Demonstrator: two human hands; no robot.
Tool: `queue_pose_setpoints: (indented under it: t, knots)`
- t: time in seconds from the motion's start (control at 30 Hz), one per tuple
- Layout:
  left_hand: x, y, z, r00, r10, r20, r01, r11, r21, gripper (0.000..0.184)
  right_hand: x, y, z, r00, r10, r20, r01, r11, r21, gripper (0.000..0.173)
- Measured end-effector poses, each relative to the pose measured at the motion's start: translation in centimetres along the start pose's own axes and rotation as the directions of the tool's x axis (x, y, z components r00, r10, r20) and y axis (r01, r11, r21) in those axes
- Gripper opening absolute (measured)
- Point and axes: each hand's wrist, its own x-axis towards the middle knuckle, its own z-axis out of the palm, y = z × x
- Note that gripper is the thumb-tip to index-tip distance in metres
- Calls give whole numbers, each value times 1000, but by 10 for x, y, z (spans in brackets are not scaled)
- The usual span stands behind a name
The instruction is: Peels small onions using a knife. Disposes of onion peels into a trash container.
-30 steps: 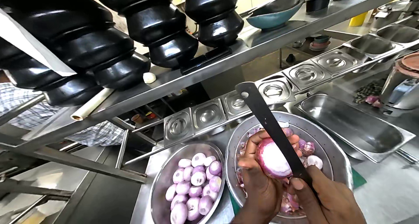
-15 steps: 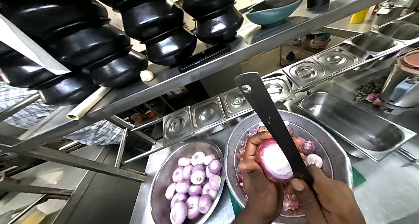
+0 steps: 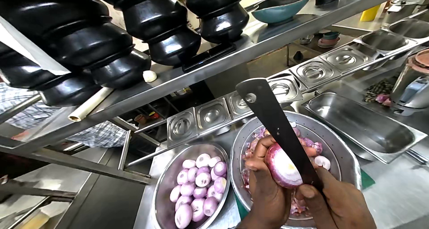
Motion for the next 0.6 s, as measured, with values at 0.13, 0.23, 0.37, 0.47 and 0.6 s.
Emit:
queue_pose_setpoints:
  t: [0.13, 0.23, 0.37, 0.47, 0.6]
  knots:
    - [-1, 1, 3, 999, -40, -26, 40, 999, -12, 73, 0, 2, 1, 998, -37, -46, 35, 998, -59, 54]
    - [-2, 2, 5, 997, -63, -38, 61, 998, -30, 73, 1, 5, 1, 993, -101, -67, 91, 987, -133, 52]
    - [-1, 2, 6, 998, -58, -14, 58, 998, -28, 71, 1, 9, 3, 973, -220, -64, 195, 943, -271, 50]
    - [0, 4, 5, 998, -70, -2, 70, 997, -25, 74, -2, 8, 4, 970, -241, -44, 218, 931, -293, 48]
    - [0, 5, 5, 995, -80, -63, 78, 997, -22, 74, 1, 10, -3, 993, -114, -37, 107, 983, -150, 55]
